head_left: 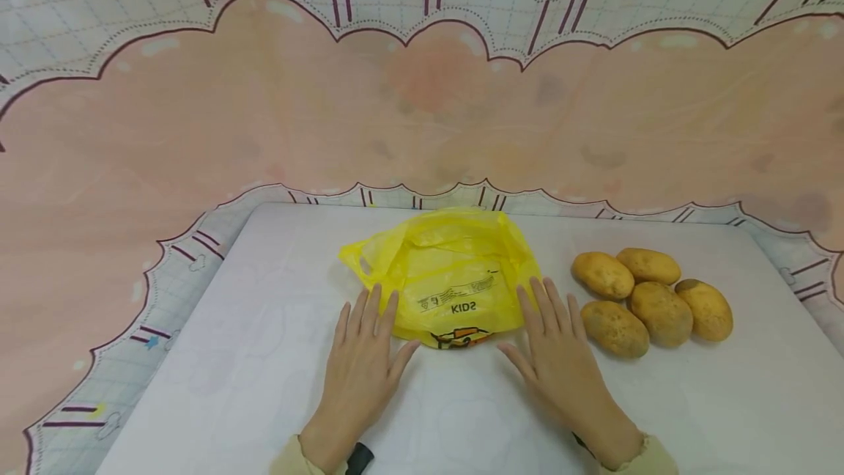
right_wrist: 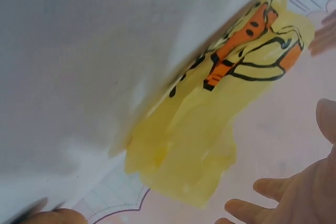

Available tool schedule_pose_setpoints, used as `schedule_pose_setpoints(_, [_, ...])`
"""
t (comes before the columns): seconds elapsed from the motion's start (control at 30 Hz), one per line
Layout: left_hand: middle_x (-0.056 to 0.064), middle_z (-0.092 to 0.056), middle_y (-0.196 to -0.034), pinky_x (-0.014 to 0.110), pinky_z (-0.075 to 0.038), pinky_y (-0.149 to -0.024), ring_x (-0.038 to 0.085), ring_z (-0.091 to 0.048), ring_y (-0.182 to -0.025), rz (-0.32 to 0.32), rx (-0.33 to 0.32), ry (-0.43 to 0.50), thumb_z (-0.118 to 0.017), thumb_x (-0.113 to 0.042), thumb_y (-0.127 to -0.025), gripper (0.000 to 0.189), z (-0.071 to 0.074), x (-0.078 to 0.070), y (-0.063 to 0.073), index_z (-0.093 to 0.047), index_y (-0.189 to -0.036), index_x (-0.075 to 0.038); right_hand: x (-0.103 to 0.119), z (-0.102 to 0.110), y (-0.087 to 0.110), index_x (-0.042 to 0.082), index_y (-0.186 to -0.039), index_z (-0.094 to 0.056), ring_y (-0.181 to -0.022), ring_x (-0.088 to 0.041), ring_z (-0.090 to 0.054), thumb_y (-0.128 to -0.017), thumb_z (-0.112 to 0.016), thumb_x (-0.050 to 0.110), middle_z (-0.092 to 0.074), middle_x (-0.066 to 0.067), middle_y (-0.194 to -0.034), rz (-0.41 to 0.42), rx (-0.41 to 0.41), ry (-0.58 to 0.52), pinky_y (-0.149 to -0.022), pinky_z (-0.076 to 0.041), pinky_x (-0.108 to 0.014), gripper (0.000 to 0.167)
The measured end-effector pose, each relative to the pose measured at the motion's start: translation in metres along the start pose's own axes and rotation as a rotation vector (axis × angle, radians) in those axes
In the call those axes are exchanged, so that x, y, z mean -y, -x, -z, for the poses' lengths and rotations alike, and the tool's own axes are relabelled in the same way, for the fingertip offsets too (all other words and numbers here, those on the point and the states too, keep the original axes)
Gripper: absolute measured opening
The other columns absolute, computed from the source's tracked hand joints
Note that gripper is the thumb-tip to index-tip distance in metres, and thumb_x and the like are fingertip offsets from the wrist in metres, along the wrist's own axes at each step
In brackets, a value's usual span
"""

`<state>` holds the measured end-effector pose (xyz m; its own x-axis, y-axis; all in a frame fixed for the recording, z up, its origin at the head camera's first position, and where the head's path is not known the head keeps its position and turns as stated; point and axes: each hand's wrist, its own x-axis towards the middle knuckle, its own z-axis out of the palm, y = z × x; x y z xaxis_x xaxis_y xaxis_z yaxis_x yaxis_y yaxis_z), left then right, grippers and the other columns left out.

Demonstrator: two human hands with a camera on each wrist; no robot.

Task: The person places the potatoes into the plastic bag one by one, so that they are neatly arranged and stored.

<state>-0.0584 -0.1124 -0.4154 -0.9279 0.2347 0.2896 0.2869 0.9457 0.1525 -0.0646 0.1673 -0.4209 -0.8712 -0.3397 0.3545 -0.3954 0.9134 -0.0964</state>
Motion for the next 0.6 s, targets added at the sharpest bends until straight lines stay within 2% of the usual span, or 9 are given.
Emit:
schedule_pose_setpoints(0.13, [0.02, -0.031, -0.159, 0.054, -0.021, -0.12, 0.036, -0.027, -0.148, 0.009, -0.004, 0.02, -0.055, -0.052, -0.097, 0.072, 0.001, 0.001, 0.0, -0.038, -0.152, -0.007, -0.004, 0.003, 0.0, 0.004, -0.156, -0.021, -0.15, -0.039, -0.015, -0.102, -0.029, 0.062, -0.018, -0.022, -0.162, -0.012, 0.025, -0.012, -0.121, -0.011, -0.057, 0.08])
schedule_pose_setpoints(0.3, [0.021, -0.033, -0.157, 0.055, -0.024, -0.118, 0.037, -0.03, -0.146, 0.014, -0.017, 0.036, -0.057, -0.049, -0.097, 0.071, 0.001, 0.004, -0.001, -0.04, -0.15, -0.005, -0.009, 0.006, -0.001, 0.002, -0.155, -0.023, -0.148, -0.041, -0.02, -0.101, -0.04, 0.056, -0.024, -0.023, -0.16, -0.017, 0.014, -0.025, -0.12, -0.016, -0.058, 0.078])
schedule_pose_setpoints(0.6, [0.022, -0.04, -0.153, 0.055, -0.028, -0.116, 0.037, -0.037, -0.142, 0.056, -0.027, 0.087, -0.06, -0.045, -0.097, 0.069, 0.001, 0.008, 0.0, -0.042, -0.148, -0.003, -0.019, 0.014, 0.004, 0.002, -0.154, -0.024, -0.145, -0.042, -0.023, -0.1, -0.048, 0.052, -0.025, -0.024, -0.158, -0.06, 0.021, -0.052, -0.121, -0.013, -0.055, 0.078])
